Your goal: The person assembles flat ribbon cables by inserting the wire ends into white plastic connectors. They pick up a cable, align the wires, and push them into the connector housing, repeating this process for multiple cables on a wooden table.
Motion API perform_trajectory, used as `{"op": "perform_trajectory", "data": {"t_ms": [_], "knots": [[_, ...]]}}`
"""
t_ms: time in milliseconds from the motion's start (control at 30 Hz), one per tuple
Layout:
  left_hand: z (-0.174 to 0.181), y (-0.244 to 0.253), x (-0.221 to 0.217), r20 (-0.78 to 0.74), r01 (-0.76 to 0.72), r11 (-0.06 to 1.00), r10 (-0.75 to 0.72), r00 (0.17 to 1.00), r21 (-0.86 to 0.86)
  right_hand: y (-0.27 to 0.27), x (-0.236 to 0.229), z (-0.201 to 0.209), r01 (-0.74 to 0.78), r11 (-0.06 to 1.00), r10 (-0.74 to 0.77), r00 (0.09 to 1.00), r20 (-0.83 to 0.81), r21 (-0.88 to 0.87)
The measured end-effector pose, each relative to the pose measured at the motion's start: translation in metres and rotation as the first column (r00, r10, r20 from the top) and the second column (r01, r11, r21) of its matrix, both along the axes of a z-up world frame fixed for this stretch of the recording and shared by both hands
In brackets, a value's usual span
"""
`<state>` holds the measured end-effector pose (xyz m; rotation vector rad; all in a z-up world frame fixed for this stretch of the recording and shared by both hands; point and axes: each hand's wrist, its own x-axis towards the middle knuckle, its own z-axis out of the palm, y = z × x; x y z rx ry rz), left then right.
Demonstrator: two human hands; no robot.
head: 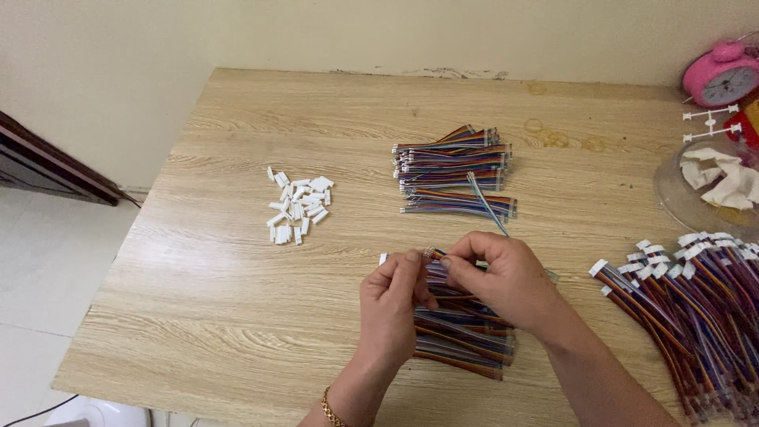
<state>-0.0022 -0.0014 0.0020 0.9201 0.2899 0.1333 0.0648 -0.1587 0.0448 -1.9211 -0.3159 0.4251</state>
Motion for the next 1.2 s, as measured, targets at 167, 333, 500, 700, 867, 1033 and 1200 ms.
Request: {"op": "perform_trajectory", "data": {"t_ms": [167,333,500,700,867,1033,1200], "knots": [[0.004,0.0,0.001,-0.019,0.002,0.999,-0.002,1.0,-0.041,-0.001,0.0,0.001,-0.012,0.998,0.014,1.0,-0.022,0.056],[-0.003,0.001,0.003,-0.044,-0.021,0.999,0.019,0.999,-0.049,0.002,-0.003,0.008,-0.017,1.0,0.017,0.999,0.052,-0.011],[0.0,0.0,0.001,-0.013,-0.032,0.999,0.031,0.999,-0.044,0.006,-0.008,0.019,0.007,0.996,0.009,0.983,0.185,-0.084],[0.007,-0.007,-0.002,-0.016,-0.027,1.0,0.027,1.0,-0.011,0.008,-0.012,0.025,0.057,0.991,-0.023,0.963,0.269,-0.12],[0.019,0.001,-0.002,-0.001,-0.015,1.0,0.015,1.0,-0.014,0.015,-0.008,0.029,0.049,0.994,-0.019,0.959,0.281,-0.102],[0.016,0.023,0.005,-0.056,-0.012,0.999,0.01,0.998,-0.049,0.036,0.004,0.037,0.003,0.985,0.047,0.958,0.283,-0.173],[0.003,0.059,0.019,-0.123,0.031,0.991,-0.047,0.991,-0.132,0.06,0.024,0.033,-0.046,0.971,0.086,0.982,0.166,-0.233]]}}
